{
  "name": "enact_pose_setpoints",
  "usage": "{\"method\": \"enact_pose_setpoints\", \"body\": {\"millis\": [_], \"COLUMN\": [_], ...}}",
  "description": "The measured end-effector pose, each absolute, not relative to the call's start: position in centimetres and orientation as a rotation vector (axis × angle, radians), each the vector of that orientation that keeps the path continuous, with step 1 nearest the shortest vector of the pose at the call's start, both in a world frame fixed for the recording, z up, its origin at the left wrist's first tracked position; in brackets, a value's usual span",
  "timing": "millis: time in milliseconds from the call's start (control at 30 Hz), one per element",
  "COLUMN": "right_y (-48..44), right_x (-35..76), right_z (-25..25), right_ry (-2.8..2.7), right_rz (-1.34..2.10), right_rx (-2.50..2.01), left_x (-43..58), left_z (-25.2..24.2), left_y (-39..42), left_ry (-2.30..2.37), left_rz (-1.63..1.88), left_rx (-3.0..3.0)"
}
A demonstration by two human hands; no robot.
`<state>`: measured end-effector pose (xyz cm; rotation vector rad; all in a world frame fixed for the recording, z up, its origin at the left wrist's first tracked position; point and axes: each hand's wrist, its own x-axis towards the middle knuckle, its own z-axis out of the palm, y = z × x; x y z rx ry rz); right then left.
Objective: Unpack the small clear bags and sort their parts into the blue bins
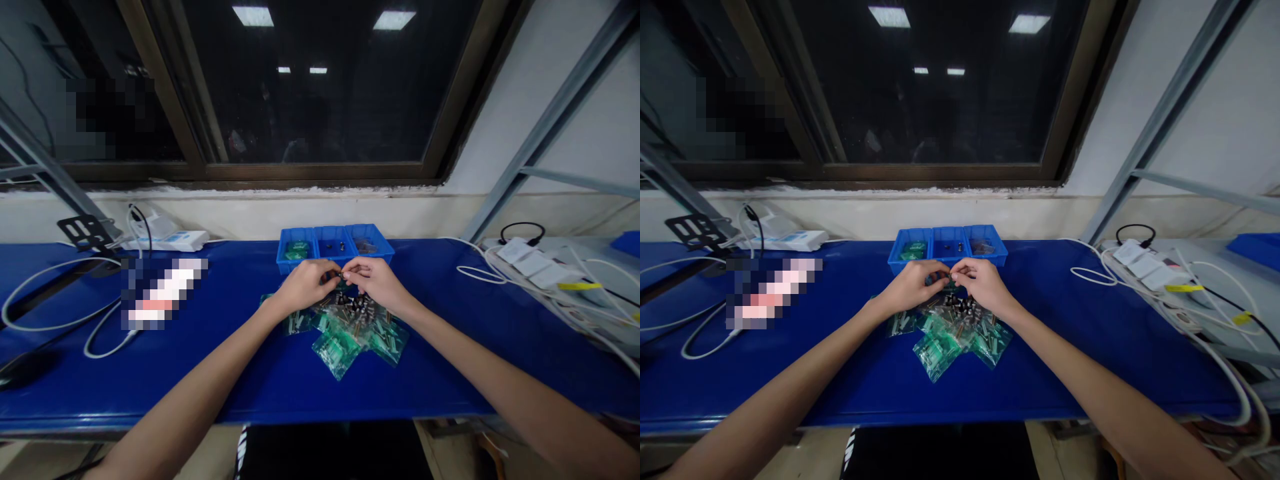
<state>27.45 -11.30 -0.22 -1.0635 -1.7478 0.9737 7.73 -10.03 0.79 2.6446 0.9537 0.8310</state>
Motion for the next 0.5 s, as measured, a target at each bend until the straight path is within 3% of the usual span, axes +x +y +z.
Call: {"method": "enact_pose_setpoints", "body": {"millis": [500], "right_y": [-11.46], "right_x": [27.2], "right_z": [0.15], "right_ry": [-1.795], "right_rz": [0.891], "right_rx": [-1.094], "left_x": [7.8], "left_z": [0.68], "left_y": [-10.44], "left_ry": [1.077], "left_rz": [0.724], "left_rx": [2.848]}}
